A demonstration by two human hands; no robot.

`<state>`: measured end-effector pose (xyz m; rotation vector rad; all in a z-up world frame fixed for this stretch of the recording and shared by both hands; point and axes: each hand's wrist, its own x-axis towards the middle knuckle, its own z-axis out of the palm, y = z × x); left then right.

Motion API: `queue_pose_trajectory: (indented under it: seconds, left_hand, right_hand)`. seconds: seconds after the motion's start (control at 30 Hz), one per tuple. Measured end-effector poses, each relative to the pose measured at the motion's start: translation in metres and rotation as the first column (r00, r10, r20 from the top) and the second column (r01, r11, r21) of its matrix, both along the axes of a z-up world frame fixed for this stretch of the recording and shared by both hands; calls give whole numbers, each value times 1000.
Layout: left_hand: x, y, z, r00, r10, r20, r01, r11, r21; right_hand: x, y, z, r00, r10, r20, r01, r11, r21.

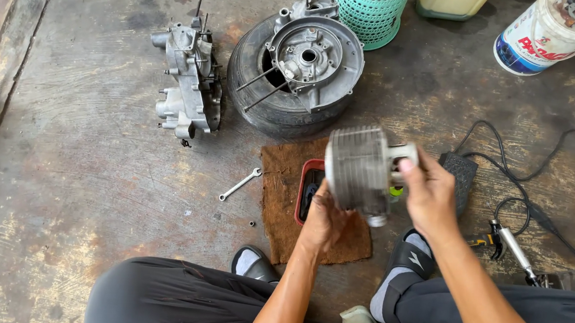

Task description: The person pours liquid from a plastic bottle into a cylinder head, rotates it to distribute the liquid, and then places it on a workbench. They then walk to a wall-mounted air compressor and connect a coiled air hose to a nozzle.

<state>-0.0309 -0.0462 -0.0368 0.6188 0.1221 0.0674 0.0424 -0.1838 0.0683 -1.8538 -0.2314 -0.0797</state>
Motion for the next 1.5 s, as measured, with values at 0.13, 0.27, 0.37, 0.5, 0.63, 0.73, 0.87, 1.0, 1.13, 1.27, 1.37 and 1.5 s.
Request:
queue_pose_trajectory:
  seconds: [0.13,0.27,0.37,0.5,0.63,0.73,0.87,1.0,1.13,1.27,1.37,1.5]
  left_hand:
    - [-1,8,22,978,-65,-198,7,959,-282]
    - [0,18,22,905,33,-424,-238,866,-440]
    - [5,23,56,841,22,-541,-297,855,-426]
    - [7,27,124,778,-37,-628,-152,958,-245]
    - [-17,27,123,790,45,-611,40,992,124]
    - [-31,34,72,847,82,-526,174,891,420]
    - [-22,50,77,823,88,-561,373,661,651]
    - [-22,61,49,853,119,-509,325,642,694]
    - [-23,69,27,876,139,-463,273,648,711]
    - [-23,61,50,921,139,-363,165,707,688]
    - [-21,56,40,937,149,-317,132,688,714]
    - [-15,54,29,944,163,-288,100,689,718]
  right_hand:
    - [-25,32,26,992,-8,125,17,998,-66]
    - [-40,42,26,989,-21,148,32,997,-72]
    - [-43,45,20,970,-42,241,78,987,-139]
    - [-42,38,5,943,-102,317,189,948,-257]
    - [-45,35,-7,951,9,309,94,944,-317]
    - [-51,37,-20,949,64,310,52,934,-352]
    - [-56,45,-32,912,75,402,87,925,-370]
    - [-54,39,-34,915,200,350,-44,912,-407]
    - [-19,8,-29,878,354,322,-237,907,-348]
    - [21,-70,-103,951,92,295,-20,971,-238]
    - [16,-98,-161,988,-7,151,64,924,-377]
    - [5,-96,-222,934,-21,-355,-183,829,-529]
